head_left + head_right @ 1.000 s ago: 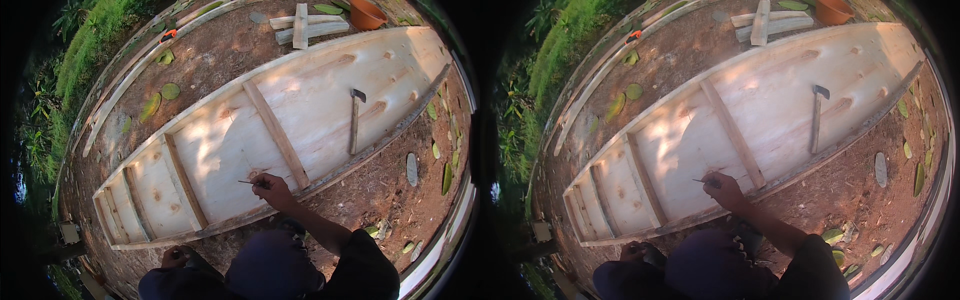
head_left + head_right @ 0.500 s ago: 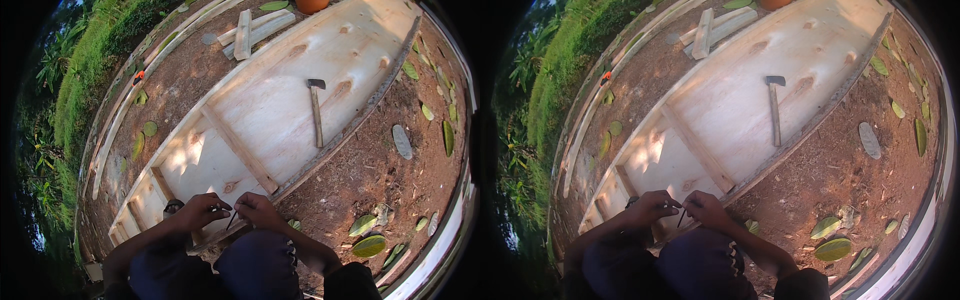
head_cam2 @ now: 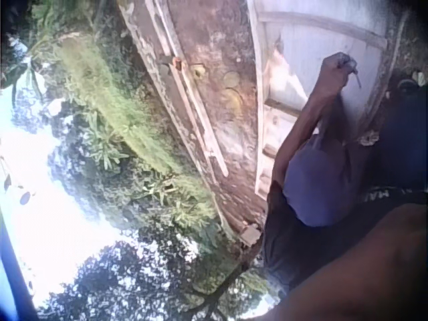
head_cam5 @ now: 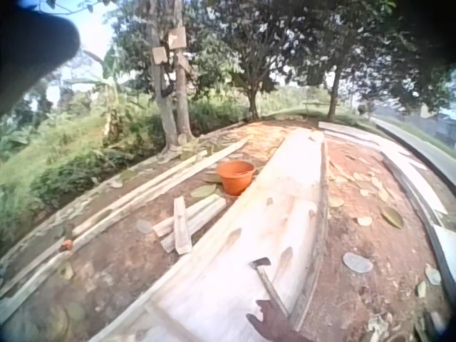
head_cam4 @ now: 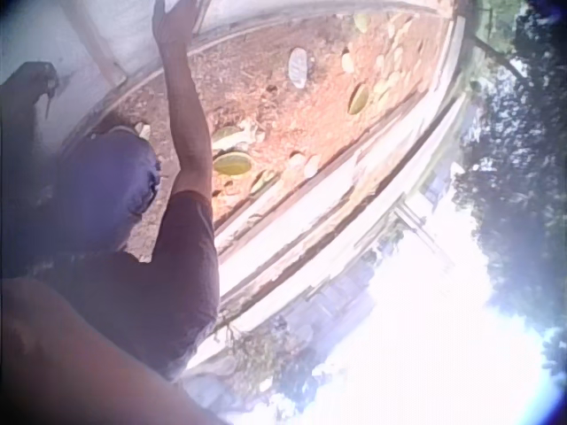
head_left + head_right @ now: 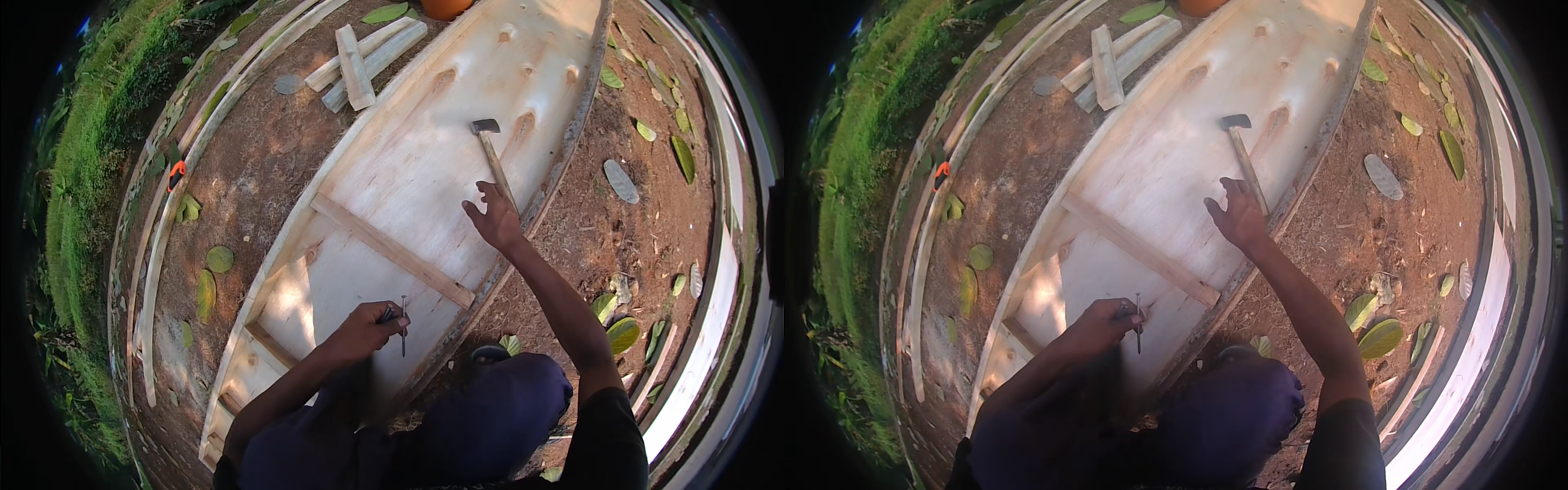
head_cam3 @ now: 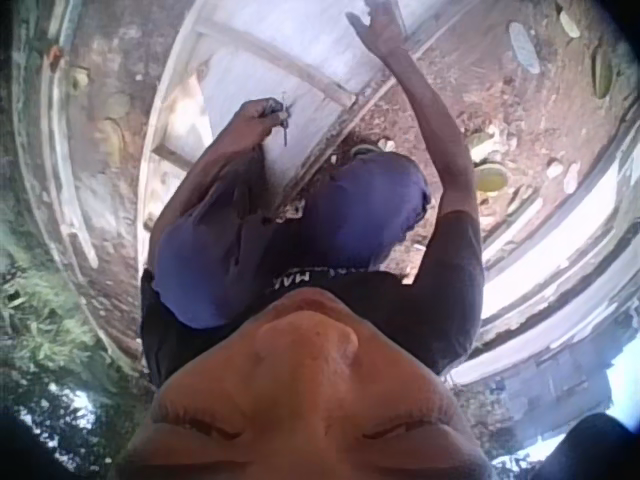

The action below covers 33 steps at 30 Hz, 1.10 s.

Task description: The person assembles a wooden structure by placing wooden planks across a boat-shaped frame and securing them with nails using a hammer. The person repeatedly positions planks, hammers nails, and adjusts the pieces to complete the assembly.

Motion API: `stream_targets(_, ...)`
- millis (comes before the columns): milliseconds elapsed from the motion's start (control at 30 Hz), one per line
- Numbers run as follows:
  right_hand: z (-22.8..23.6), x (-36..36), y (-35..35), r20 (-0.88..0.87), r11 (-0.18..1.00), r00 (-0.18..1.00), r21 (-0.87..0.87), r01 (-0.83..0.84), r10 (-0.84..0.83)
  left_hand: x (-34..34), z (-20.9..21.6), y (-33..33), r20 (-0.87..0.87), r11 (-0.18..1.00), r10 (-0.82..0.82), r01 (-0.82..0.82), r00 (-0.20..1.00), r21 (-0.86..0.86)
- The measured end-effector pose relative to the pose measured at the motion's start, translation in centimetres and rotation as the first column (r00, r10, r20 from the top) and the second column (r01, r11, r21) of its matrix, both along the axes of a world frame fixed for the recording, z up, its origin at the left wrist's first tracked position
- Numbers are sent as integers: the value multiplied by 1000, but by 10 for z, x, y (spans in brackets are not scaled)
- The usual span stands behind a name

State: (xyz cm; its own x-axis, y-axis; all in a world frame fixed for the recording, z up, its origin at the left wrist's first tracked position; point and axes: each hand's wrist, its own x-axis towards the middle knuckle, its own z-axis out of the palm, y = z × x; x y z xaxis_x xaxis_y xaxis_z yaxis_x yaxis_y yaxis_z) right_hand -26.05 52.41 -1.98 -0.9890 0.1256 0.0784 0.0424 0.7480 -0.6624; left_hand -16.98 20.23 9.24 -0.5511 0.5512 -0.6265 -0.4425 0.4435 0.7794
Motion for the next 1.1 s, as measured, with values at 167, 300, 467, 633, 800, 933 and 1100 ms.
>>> stream_targets(167,-38,-53,30,216,758,935,647,79,-282,-14,-4,-50,260,995,104,-98,960,-35)
stream_targets(300,-19,-48,23,468,838,806,541,64,-364,-17,-23,-58,321,991,111,-127,940,29)
stream_targets(467,73,6,-1,717,696,692,-457,554,-80,-35,-67,-44,197,995,45,-61,979,79)
stream_targets(633,169,142,-10,734,765,630,-247,595,-253,-62,-81,36,74,968,-160,142,984,208)
stream_targets(800,222,226,-15,684,498,576,-344,796,-448,-87,-42,114,-233,867,-408,454,883,203)
stream_targets(933,153,265,-1,701,63,416,-470,880,-580,-88,-35,170,-436,617,-722,785,537,-53)
stream_targets(1100,55,296,-87,668,-438,206,-657,613,-715,-56,-34,228,-418,265,-901,913,120,-310)
